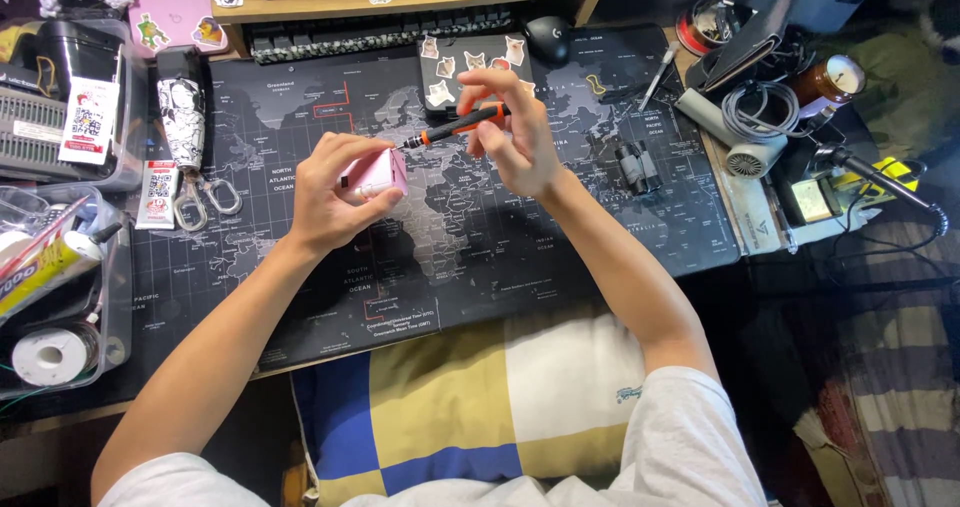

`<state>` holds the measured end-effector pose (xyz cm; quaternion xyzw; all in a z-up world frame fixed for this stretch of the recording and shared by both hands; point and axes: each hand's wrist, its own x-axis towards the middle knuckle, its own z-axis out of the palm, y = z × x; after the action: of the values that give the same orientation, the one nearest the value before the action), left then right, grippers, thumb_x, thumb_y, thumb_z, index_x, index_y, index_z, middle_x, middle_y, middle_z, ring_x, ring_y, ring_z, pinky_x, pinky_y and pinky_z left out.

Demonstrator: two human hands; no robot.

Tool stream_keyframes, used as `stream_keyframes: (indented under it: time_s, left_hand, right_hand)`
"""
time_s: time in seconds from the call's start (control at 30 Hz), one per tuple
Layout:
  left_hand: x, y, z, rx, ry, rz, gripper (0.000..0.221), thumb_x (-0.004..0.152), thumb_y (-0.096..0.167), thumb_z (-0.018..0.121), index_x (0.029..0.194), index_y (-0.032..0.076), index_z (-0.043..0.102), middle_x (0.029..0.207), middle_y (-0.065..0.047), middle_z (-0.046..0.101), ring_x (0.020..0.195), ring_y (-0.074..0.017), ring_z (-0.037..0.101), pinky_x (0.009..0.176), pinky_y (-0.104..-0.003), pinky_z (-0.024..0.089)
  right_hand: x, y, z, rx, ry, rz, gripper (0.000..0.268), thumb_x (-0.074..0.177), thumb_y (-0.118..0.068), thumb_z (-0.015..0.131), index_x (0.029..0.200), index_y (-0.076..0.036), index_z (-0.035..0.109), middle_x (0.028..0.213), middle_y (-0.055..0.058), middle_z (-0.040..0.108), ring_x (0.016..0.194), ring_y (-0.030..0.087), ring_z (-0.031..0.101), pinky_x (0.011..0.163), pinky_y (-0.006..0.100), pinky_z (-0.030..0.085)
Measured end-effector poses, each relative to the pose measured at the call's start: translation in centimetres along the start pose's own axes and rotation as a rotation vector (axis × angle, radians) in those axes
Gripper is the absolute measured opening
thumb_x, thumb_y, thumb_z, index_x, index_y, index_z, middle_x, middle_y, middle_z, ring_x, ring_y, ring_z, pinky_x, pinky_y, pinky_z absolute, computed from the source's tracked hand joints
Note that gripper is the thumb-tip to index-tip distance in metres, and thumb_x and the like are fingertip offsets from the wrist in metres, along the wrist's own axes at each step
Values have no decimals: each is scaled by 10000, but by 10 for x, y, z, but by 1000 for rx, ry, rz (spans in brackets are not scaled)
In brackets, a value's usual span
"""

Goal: Repairing a small pink electronic device using a screwdriver

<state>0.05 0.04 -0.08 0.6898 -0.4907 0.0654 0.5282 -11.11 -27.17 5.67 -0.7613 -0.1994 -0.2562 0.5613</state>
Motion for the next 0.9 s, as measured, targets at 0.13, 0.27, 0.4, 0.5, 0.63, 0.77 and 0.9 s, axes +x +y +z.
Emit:
stream_keyframes:
  time_s: [0.13,0.27,0.4,0.5,0.63,0.77,0.9]
  left_hand:
    - [1,-15,3,-92,68,65,494,918,330,962,1299,52,815,1136,-155,785,980,-323,678,863,-398,545]
    - [2,-12,4,-99,73,62,494,914,339,968,1291,55,820,1123,-153,781,975,-307,670,862,-397,545]
    - [2,-10,4,-106,80,67,503,910,348,972,1283,46,819,1115,-158,781,973,-313,674,861,-402,547]
    - [1,-5,2,-54,50,51,509,923,339,949,1297,35,786,1185,-147,781,1038,-292,668,928,-393,534]
    - [0,-3,1,3,18,37,523,933,322,929,1321,18,753,1266,-148,783,1115,-276,668,1000,-389,530]
    - [1,-3,0,15,18,40,511,940,337,916,1304,17,756,1250,-144,781,1103,-278,670,994,-392,520]
    - [2,-1,0,0,13,41,509,922,345,930,1290,33,767,1260,-131,794,1098,-264,680,1011,-386,503]
  right_hand:
    - [-6,39,-2,-34,71,-97,320,1191,-156,479,1390,32,645,734,85,629,523,224,713,496,314,589]
    - [-2,25,0,-20,79,-84,287,1164,-86,499,1401,6,632,749,91,656,533,215,715,497,311,604]
    - [-1,20,-1,7,62,-92,330,1122,-83,533,1435,-11,610,847,101,635,598,216,739,540,333,635]
    - [-1,5,0,35,32,-21,389,1075,-91,513,1460,-74,568,971,117,601,634,197,720,570,293,631]
    - [-1,12,0,-127,38,-38,278,1219,-256,454,1454,-153,562,935,25,647,608,122,729,550,205,560]
    - [-2,-2,0,-233,27,59,355,1254,-431,421,1420,-156,570,640,22,604,541,131,684,529,234,452]
    - [-1,-3,1,-52,35,81,276,1176,-99,473,1437,-131,555,877,67,576,645,169,740,586,239,557]
